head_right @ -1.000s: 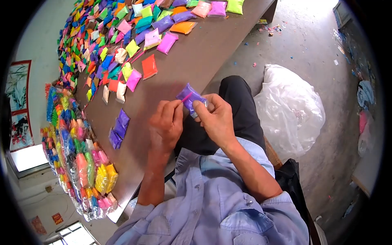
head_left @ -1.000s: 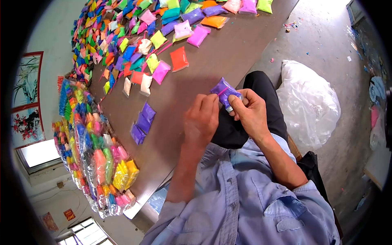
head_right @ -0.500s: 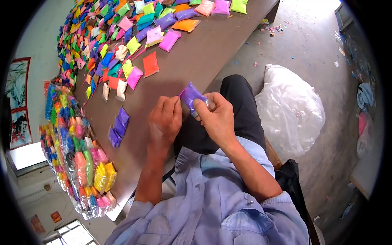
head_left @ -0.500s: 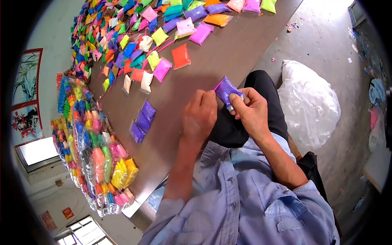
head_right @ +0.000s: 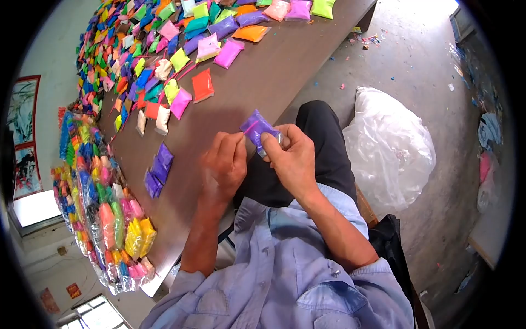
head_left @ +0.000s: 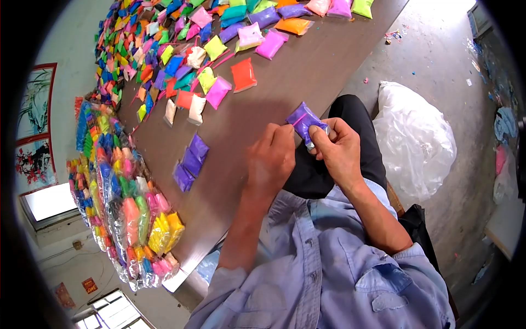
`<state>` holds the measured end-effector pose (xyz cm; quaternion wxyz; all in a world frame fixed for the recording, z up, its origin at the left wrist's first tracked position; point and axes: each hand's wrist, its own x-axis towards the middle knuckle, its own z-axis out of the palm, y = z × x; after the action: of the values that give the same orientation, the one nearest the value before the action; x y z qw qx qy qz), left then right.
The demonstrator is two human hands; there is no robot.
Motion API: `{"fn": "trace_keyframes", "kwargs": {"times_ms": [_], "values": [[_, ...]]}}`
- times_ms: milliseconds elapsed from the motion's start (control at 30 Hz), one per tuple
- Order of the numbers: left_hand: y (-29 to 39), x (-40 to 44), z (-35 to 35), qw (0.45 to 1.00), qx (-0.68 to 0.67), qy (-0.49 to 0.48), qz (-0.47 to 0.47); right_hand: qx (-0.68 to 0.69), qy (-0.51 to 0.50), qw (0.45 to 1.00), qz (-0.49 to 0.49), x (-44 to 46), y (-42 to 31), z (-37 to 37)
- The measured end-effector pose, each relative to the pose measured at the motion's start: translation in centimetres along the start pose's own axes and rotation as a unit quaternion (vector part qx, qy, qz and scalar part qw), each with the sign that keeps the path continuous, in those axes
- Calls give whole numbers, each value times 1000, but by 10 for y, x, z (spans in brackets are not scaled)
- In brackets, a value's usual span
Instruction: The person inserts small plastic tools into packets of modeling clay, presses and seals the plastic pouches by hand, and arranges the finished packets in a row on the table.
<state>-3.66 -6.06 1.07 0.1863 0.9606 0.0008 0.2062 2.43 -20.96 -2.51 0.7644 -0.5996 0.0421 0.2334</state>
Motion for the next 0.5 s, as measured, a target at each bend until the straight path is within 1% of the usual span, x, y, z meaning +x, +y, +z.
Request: {"fn": "trace_keyframes", "kwargs": {"times_ms": [67, 167, 300, 367, 500], "values": [[-8, 0, 5, 1000, -9, 15, -25, 2, 2, 1000, 1, -3, 1, 0], [-2, 1, -4, 1000, -20, 9, -10, 6, 7, 1000, 13, -1, -1, 0], [1, 0, -1, 1000, -15, -9, -22, 8, 0, 1000, 3, -1, 0, 1], [-10, 3, 4, 999, -24, 14, -35, 14, -1, 1000, 2, -2, 1, 0], [-1, 3, -4, 998, -43, 23, -44, 6, 4, 1000, 5, -1, 0, -1]]}}
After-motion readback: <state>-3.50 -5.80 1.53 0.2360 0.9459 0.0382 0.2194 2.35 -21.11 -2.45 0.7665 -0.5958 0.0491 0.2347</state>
